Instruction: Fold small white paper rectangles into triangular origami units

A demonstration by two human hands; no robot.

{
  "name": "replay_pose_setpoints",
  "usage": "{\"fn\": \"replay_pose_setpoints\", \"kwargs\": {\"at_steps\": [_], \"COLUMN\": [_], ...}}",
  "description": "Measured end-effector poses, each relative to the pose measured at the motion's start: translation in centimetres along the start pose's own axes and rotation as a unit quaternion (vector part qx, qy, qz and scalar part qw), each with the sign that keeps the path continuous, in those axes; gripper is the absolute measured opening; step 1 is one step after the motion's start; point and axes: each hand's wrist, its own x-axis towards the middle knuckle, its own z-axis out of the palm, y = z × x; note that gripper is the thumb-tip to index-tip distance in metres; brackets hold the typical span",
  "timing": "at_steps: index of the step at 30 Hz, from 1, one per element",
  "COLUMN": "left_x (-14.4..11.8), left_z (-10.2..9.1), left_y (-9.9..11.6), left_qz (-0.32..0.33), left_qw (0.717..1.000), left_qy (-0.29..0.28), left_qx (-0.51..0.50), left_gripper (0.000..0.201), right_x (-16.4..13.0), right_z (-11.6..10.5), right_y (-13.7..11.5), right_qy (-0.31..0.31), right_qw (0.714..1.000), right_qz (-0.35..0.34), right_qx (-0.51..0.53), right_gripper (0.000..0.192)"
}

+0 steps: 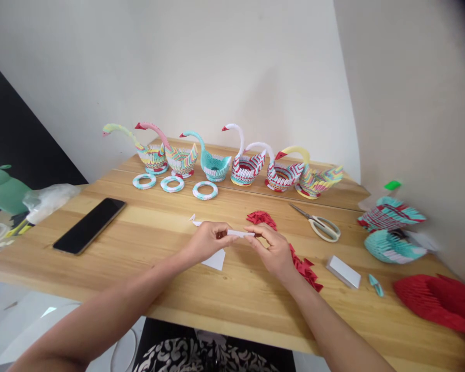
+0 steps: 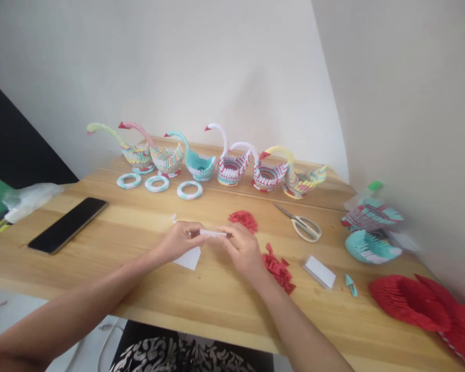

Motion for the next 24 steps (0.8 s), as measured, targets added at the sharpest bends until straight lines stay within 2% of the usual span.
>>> {"fn": "replay_pose_setpoints", "kwargs": {"at_steps": [9, 17, 24], "left_x": [-0.08, -0.08, -0.1], "left_z": [0.08, 0.0, -0.06], "left_y": [-0.63, -0.17, -0.2], "left_qz": [0.008, 0.023, -0.003], "left_qw": [1.0, 0.999, 0.999], "left_qy": [0.001, -0.022, -0.006], "left_qx": [-0.017, -0.014, -0.048], "left_gripper": [0.03, 0.024, 0.032], "right_x": [0.03, 0.02, -0.08], "right_z": [0.04, 0.35, 0.37], "right_y": [0.03, -0.23, -0.09], "right_qy": [0.004, -0.044, -0.012], "right_qw": [1.0, 0.999, 0.999], "right_qz": [0.006, 0.006, 0.046], "right_qx": [-0.007, -0.002, 0.019], "right_gripper": [0.018, 0.021, 0.022]}}
